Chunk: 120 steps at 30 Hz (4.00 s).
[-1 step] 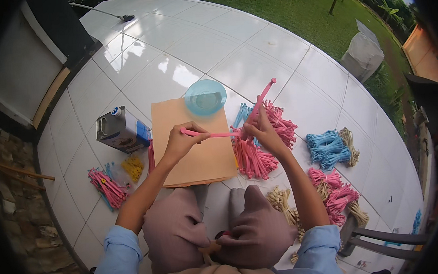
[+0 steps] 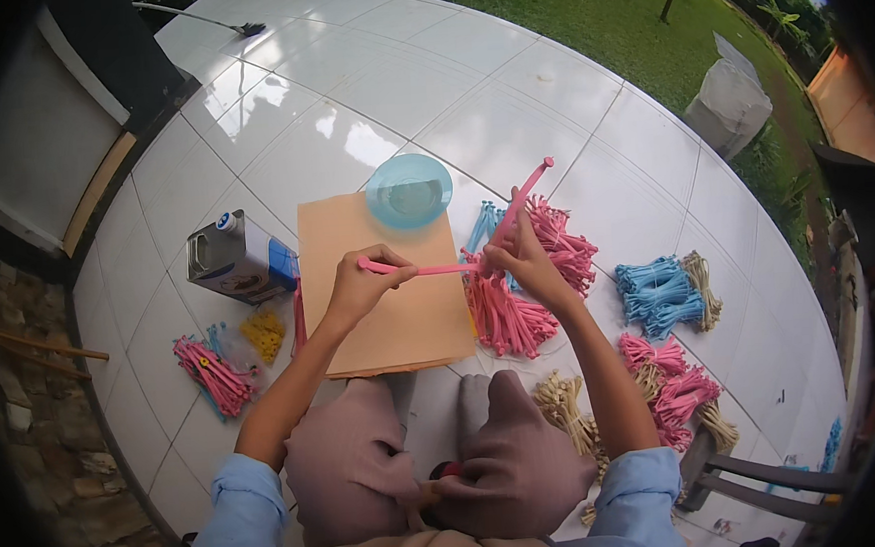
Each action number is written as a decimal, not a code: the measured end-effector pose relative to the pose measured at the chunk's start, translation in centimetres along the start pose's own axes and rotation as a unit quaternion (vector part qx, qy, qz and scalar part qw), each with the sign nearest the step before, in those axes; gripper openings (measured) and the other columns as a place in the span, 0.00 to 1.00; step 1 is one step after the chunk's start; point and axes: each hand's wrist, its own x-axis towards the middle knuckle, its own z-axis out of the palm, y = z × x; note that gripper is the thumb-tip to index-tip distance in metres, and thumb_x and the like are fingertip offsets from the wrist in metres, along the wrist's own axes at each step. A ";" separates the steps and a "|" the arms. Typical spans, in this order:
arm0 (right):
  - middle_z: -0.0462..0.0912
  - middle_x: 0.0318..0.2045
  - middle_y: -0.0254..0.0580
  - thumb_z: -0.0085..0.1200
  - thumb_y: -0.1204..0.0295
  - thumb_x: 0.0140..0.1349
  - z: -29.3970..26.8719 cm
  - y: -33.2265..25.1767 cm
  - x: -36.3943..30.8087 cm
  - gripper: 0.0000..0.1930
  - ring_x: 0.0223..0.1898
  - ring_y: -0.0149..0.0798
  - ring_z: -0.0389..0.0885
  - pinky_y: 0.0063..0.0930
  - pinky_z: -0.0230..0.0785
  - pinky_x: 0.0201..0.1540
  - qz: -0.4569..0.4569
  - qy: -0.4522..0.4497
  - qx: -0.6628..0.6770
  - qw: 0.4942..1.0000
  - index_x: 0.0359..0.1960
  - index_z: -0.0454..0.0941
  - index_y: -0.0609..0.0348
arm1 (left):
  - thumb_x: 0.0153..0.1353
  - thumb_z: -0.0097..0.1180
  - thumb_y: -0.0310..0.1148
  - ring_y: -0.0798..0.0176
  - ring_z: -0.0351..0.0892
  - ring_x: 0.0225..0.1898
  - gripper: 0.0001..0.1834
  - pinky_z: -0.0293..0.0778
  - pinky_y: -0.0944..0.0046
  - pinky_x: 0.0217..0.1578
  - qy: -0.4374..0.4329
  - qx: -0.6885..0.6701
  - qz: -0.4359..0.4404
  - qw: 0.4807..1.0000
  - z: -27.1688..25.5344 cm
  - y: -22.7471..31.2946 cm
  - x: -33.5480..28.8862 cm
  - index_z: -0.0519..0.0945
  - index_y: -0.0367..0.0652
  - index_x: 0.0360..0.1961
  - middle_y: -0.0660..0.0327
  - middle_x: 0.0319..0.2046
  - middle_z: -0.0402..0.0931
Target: The person applies adhesive from a bowl to pink straps using their fingers, presses them onto a cardboard surface, and organizes the straps into bundles.
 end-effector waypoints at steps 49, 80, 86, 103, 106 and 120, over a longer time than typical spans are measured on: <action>0.59 0.53 0.48 0.60 0.76 0.52 2.5 4.6 4.4 0.39 0.56 0.48 0.60 0.43 0.59 0.58 -0.192 0.046 -0.392 0.899 0.64 0.54 0.44 | 0.47 0.60 0.19 0.68 0.75 0.24 0.06 0.70 0.70 0.27 0.001 0.136 0.046 0.990 -2.0 -3.4 2.2 0.73 0.33 0.24 0.60 0.24 0.72; 0.66 0.54 0.42 0.60 0.79 0.47 2.7 4.5 4.4 0.24 0.54 0.46 0.63 0.40 0.62 0.55 -0.254 0.019 -0.447 0.858 0.47 0.72 0.45 | 0.47 0.59 0.20 0.67 0.74 0.24 0.06 0.70 0.69 0.27 0.005 0.143 0.037 0.989 -2.0 -3.3 2.3 0.73 0.33 0.24 0.59 0.23 0.72; 0.69 0.41 0.43 0.47 0.86 0.57 5.4 6.0 2.7 0.29 0.43 0.35 0.72 0.29 0.66 0.50 -0.057 0.116 -0.112 0.985 0.57 0.50 0.54 | 0.48 0.60 0.21 0.64 0.75 0.24 0.06 0.71 0.66 0.25 0.043 0.092 0.046 0.994 -1.2 -4.1 1.2 0.73 0.35 0.24 0.59 0.23 0.71; 0.75 0.36 0.48 0.61 0.78 0.53 8.6 -24.1 -4.0 0.39 0.39 0.42 0.80 0.34 0.78 0.44 -0.157 0.003 0.034 0.987 0.59 0.45 0.62 | 0.49 0.66 0.33 0.54 0.55 0.62 0.41 0.45 0.44 0.65 0.298 0.263 0.607 0.688 -7.4 11.3 -6.7 0.54 0.62 0.60 0.57 0.58 0.52; 0.74 0.37 0.51 0.60 0.79 0.53 11.5 -26.9 -3.1 0.39 0.39 0.45 0.81 0.34 0.78 0.45 -0.160 -0.018 0.071 0.984 0.59 0.43 0.65 | 0.51 0.62 0.47 0.71 0.60 0.58 0.36 0.30 0.38 0.66 0.192 0.594 0.644 0.443 -5.8 14.7 -8.5 0.57 0.94 0.56 0.82 0.49 0.64; 0.70 0.56 0.48 0.51 0.81 0.59 12.0 -17.6 -7.9 0.34 0.56 0.40 0.71 0.31 0.68 0.56 -0.211 -0.077 -0.004 0.974 0.66 0.50 0.54 | 0.58 0.56 0.28 0.53 0.82 0.28 0.11 0.76 0.60 0.26 0.025 0.370 0.449 0.813 -7.6 14.2 -10.8 0.69 0.39 0.39 0.54 0.25 0.79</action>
